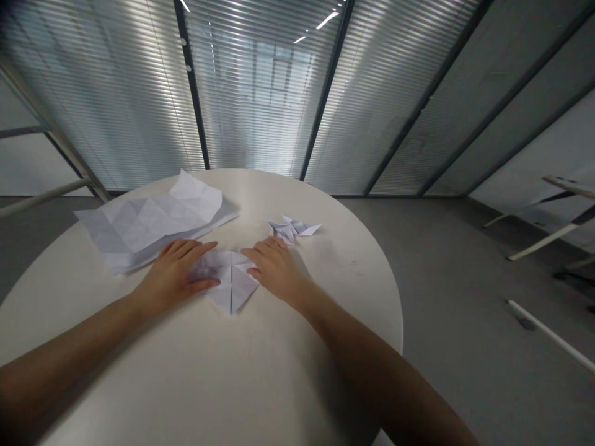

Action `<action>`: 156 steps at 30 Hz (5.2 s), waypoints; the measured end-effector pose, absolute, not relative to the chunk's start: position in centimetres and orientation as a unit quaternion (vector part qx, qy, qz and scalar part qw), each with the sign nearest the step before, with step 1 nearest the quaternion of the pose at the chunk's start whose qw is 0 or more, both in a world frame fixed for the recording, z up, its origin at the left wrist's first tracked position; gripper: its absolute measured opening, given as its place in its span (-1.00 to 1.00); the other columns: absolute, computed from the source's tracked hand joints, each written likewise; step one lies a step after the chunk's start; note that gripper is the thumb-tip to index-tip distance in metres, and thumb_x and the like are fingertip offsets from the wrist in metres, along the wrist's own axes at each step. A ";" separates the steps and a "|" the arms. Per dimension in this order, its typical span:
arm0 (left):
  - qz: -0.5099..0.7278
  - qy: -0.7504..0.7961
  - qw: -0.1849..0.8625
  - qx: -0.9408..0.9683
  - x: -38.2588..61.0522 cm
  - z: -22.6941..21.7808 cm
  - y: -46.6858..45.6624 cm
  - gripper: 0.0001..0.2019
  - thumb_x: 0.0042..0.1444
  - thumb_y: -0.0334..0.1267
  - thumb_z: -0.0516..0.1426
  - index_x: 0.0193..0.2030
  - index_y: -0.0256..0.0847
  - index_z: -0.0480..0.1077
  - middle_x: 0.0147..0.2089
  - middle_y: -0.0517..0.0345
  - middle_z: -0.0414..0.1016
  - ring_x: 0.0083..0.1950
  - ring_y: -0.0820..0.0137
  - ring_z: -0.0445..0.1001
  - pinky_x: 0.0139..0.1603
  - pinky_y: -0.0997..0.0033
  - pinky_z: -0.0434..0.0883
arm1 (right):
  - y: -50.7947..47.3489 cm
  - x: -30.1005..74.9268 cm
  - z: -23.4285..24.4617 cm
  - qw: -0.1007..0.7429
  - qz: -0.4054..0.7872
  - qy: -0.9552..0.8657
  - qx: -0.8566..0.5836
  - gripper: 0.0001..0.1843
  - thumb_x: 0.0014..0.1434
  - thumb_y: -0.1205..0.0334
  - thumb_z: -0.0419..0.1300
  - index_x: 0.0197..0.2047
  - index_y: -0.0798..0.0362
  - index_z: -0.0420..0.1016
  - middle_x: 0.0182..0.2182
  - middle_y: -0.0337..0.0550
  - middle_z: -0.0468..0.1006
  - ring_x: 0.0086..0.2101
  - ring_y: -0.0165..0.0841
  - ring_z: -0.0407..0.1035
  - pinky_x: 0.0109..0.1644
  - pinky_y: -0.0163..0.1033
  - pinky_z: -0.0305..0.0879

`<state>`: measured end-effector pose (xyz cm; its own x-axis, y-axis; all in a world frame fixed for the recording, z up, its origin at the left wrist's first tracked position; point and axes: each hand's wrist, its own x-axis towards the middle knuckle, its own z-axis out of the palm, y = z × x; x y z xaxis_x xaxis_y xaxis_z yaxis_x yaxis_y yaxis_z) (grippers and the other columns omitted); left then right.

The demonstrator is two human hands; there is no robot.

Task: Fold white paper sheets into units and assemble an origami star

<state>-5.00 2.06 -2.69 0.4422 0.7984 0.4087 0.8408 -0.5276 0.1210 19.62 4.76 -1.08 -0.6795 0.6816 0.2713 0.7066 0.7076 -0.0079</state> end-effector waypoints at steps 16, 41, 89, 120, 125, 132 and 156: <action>-0.101 -0.354 0.113 -0.923 -4.4 -2.3 0.6 -0.82 0.22 -0.37 0.01 -0.26 -0.24 0.45 -0.23 0.03 0.50 -0.21 0.32 0.43 -0.18 0.31 0.36 | 2.8 19.3 -0.6 0.027 -0.035 -0.948 -0.316 -0.75 0.19 0.34 0.08 -0.09 0.12 0.50 0.04 -0.01 0.45 -0.02 -0.24 0.34 0.07 -0.15 0.22; -0.074 -0.452 0.082 -0.885 -5.9 -1.4 0.7 -0.67 0.26 -0.17 -0.01 -0.44 -0.26 0.43 -0.41 0.04 0.51 -0.32 0.29 0.49 -0.35 0.36 0.36 | 3.3 21.1 1.0 -0.033 -0.042 -0.911 -0.409 -0.54 0.34 0.04 -0.10 -0.32 0.08 0.54 -0.34 -0.03 0.60 -0.24 -0.21 0.47 -0.23 -0.21 0.24; -0.442 -0.429 0.027 -0.787 -5.7 -0.5 1.0 -0.92 0.11 -0.21 0.16 -0.32 -0.11 0.47 -0.27 0.16 0.56 -0.18 0.31 0.46 -0.09 0.22 0.37 | 2.1 20.1 2.8 0.239 -0.082 -0.904 -0.346 -0.70 0.21 0.47 -0.05 -0.35 0.05 0.47 -0.26 -0.13 0.55 -0.20 -0.30 0.34 -0.08 -0.19 0.16; -0.202 -0.484 -0.055 -0.850 -6.5 -2.3 2.7 -0.69 0.18 -0.07 0.07 -0.44 -0.21 0.46 -0.44 0.10 0.46 -0.31 0.32 0.41 -0.27 0.35 0.34 | 3.2 19.6 0.2 0.022 -0.012 -0.877 -0.480 -0.72 0.28 0.08 0.04 -0.16 0.07 0.47 -0.24 -0.08 0.56 -0.20 -0.25 0.43 -0.16 -0.22 0.23; -0.208 -0.518 0.008 -0.830 -6.4 -2.9 2.8 -0.61 0.12 -0.05 0.12 0.03 -0.18 0.37 -0.06 -0.04 0.46 -0.03 0.14 0.39 -0.02 0.12 0.34 | 3.3 19.9 -0.5 0.050 -0.047 -0.883 -0.464 -0.66 0.22 0.16 0.15 0.05 0.05 0.38 -0.09 -0.03 0.50 -0.07 -0.19 0.36 -0.01 -0.12 0.24; -0.164 -0.345 0.079 -0.921 -5.2 -2.8 2.3 -0.60 0.19 -0.44 0.01 0.13 -0.02 0.33 0.17 0.07 0.36 0.16 0.19 0.30 0.13 0.10 0.29 | 2.0 19.2 -0.3 0.023 -0.085 -0.954 -0.287 -0.64 0.26 0.46 -0.04 0.08 0.09 0.34 0.06 0.00 0.41 0.02 -0.22 0.29 0.04 -0.11 0.25; -0.156 -0.371 0.048 -0.914 -5.0 -2.9 1.7 -0.65 0.24 -0.13 0.01 0.12 -0.16 0.30 -0.02 0.01 0.51 -0.08 0.24 0.51 -0.06 0.22 0.45 | 1.4 19.5 1.5 -0.020 -0.187 -0.908 -0.374 -0.88 0.13 0.47 0.13 -0.32 0.11 0.44 -0.40 -0.08 0.54 -0.36 -0.24 0.41 -0.39 -0.21 0.14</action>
<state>-4.96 1.73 -2.94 0.6757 0.6639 0.3204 0.6939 -0.7195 0.0273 19.50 1.41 1.47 -0.7200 0.6862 0.1030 0.6713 0.6513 0.3538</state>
